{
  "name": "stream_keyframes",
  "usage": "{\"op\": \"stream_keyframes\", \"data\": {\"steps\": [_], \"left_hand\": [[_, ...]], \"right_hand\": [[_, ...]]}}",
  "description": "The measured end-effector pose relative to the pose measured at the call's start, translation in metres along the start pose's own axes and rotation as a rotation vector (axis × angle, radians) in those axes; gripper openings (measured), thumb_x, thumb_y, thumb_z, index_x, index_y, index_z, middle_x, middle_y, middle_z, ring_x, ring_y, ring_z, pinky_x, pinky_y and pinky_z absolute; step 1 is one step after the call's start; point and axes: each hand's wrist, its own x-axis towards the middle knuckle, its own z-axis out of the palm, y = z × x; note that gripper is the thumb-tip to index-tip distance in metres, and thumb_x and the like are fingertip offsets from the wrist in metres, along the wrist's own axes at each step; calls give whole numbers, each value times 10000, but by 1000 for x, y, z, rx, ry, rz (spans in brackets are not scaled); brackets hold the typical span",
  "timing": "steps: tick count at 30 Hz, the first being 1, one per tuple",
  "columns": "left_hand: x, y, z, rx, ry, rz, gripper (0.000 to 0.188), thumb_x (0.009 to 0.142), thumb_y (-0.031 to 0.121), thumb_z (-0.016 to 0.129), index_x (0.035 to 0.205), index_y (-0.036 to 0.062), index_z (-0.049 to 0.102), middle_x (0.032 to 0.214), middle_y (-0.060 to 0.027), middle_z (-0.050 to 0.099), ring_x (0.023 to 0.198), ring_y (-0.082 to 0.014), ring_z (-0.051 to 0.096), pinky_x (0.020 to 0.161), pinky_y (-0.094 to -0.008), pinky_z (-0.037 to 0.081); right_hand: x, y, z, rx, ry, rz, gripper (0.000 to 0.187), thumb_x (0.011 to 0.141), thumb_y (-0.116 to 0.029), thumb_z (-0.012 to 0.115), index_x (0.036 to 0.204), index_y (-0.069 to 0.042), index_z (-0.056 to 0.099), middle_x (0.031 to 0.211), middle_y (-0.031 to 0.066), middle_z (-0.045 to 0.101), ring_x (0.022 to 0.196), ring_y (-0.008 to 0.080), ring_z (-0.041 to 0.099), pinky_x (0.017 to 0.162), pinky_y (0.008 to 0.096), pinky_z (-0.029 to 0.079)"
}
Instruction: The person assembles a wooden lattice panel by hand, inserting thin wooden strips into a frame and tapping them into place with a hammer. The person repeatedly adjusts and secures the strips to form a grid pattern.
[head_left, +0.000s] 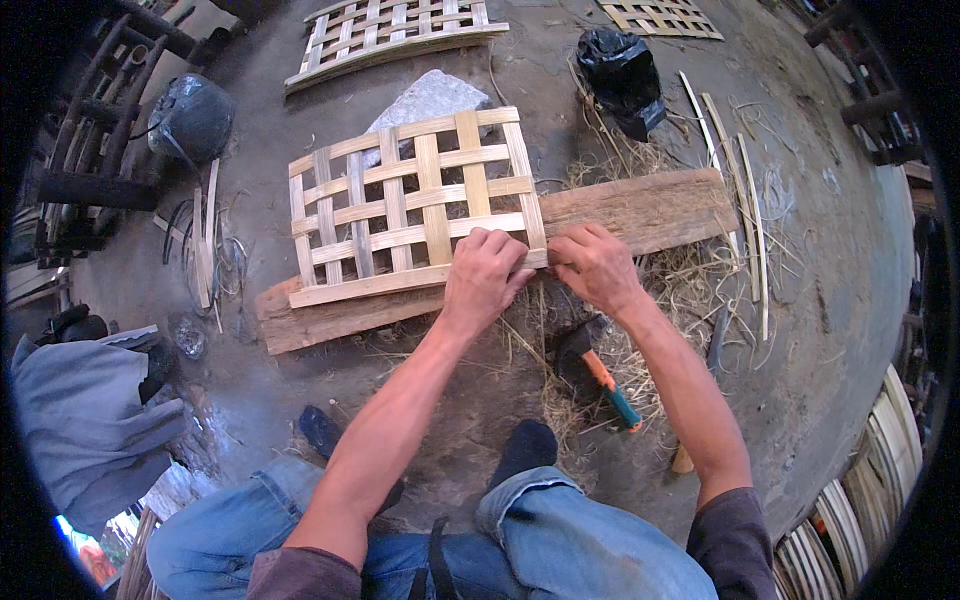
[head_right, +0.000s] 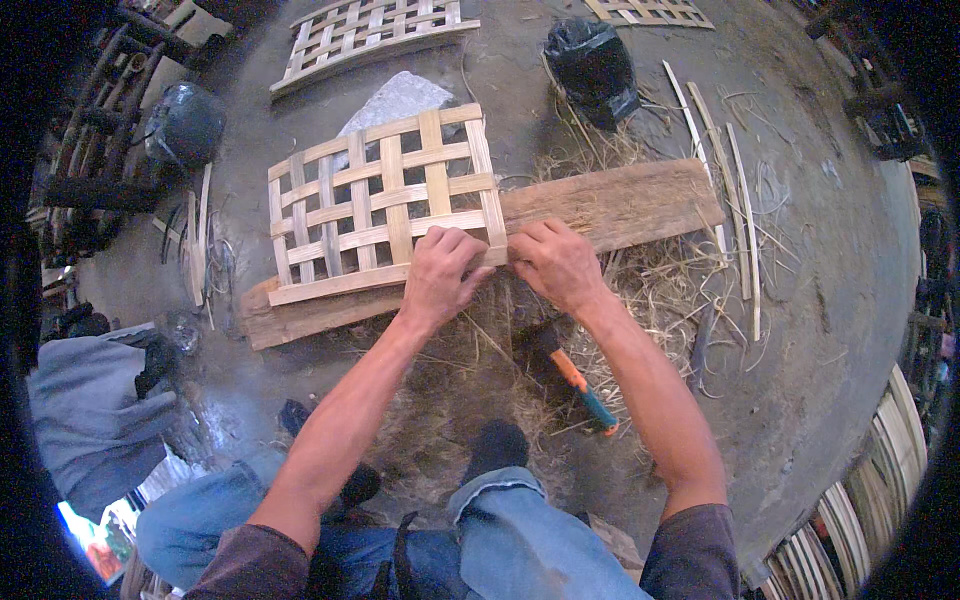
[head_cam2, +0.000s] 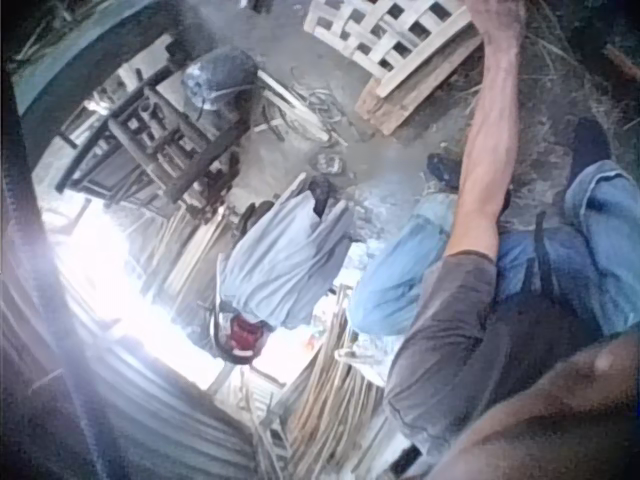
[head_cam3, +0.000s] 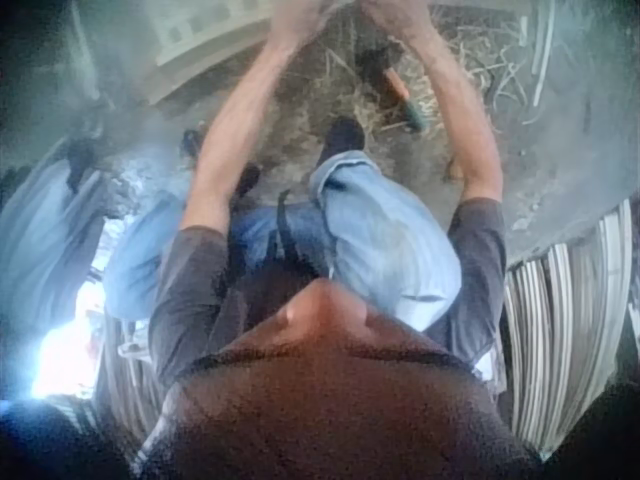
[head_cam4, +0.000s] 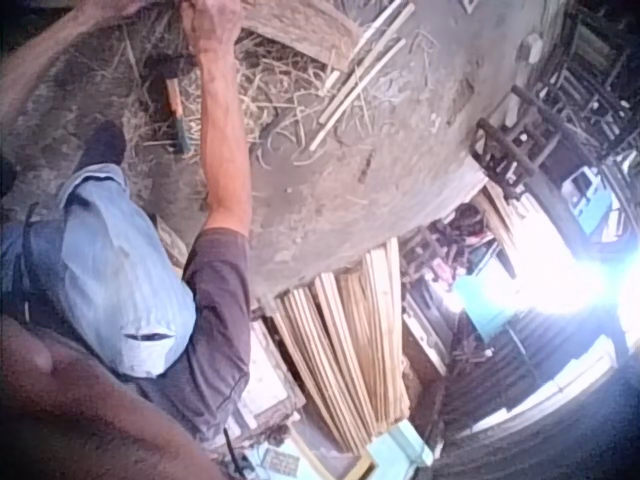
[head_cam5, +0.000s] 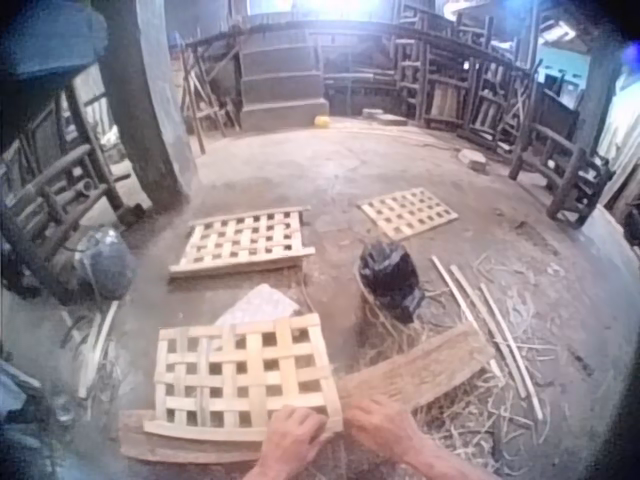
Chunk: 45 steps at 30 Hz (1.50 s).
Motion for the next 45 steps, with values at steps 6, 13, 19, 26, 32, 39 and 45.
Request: {"op": "stream_keyframes", "data": {"steps": [6, 13, 19, 26, 32, 39, 45], "left_hand": [[-8, 8, -7, 13, 57, -95, 415, 753, 210, 822, 1111, 71, 666, 1086, -106, 641, 1090, -312, 573, 954, -409, 468], [-59, -75, -103, 143, 607, -424, 339, 905, 207, 685, 1208, 59, 661, 1165, -126, 653, 1126, -277, 602, 1014, -404, 453], [-60, -78, -134, 83, 547, -453, 257, 912, 147, 687, 1148, 46, 690, 1066, -107, 682, 1003, -227, 637, 898, -356, 507], [-7, 6, -28, -106, 125, 11, 223, 746, 143, 816, 941, 88, 723, 944, -64, 685, 907, -272, 638, 820, -394, 527], [3, 12, -2, -85, 79, -47, 252, 742, 145, 810, 964, 84, 708, 968, -71, 680, 941, -283, 627, 832, -392, 524], [-3, 23, 7, -32, 143, -109, 200, 770, 111, 779, 941, 79, 681, 957, -63, 641, 928, -290, 602, 800, -416, 500], [-6, 19, 12, -62, 182, -92, 225, 760, 88, 781, 957, 77, 674, 968, -63, 639, 946, -286, 597, 804, -411, 485]], "right_hand": [[-3, -4, 3, -37, 16, 12, 277, 704, -102, 781, 960, -99, 674, 1006, 57, 668, 948, 270, 626, 824, 385, 539], [-5, -7, 2, -36, 21, 45, 260, 734, -188, 803, 940, -104, 669, 1003, 45, 658, 956, 265, 612, 816, 390, 540], [-5, -6, 1, -46, 5, 81, 270, 729, -219, 814, 928, -112, 667, 998, 41, 651, 957, 259, 611, 813, 387, 541], [-4, -5, 1, -49, 5, 66, 290, 695, -159, 807, 947, -116, 670, 1002, 32, 654, 957, 255, 618, 802, 388, 546], [-4, -7, 3, -52, 3, 86, 337, 668, -23, 736, 987, -115, 678, 1038, 43, 670, 1002, 267, 630, 837, 388, 551], [-4, -9, 4, -64, 18, 111, 298, 676, -48, 774, 958, -103, 696, 1000, 43, 684, 948, 268, 643, 817, 382, 542], [-3, -13, 1, -54, 19, 121, 312, 671, -43, 777, 965, -100, 691, 1010, 45, 678, 956, 270, 641, 825, 383, 538]]}}
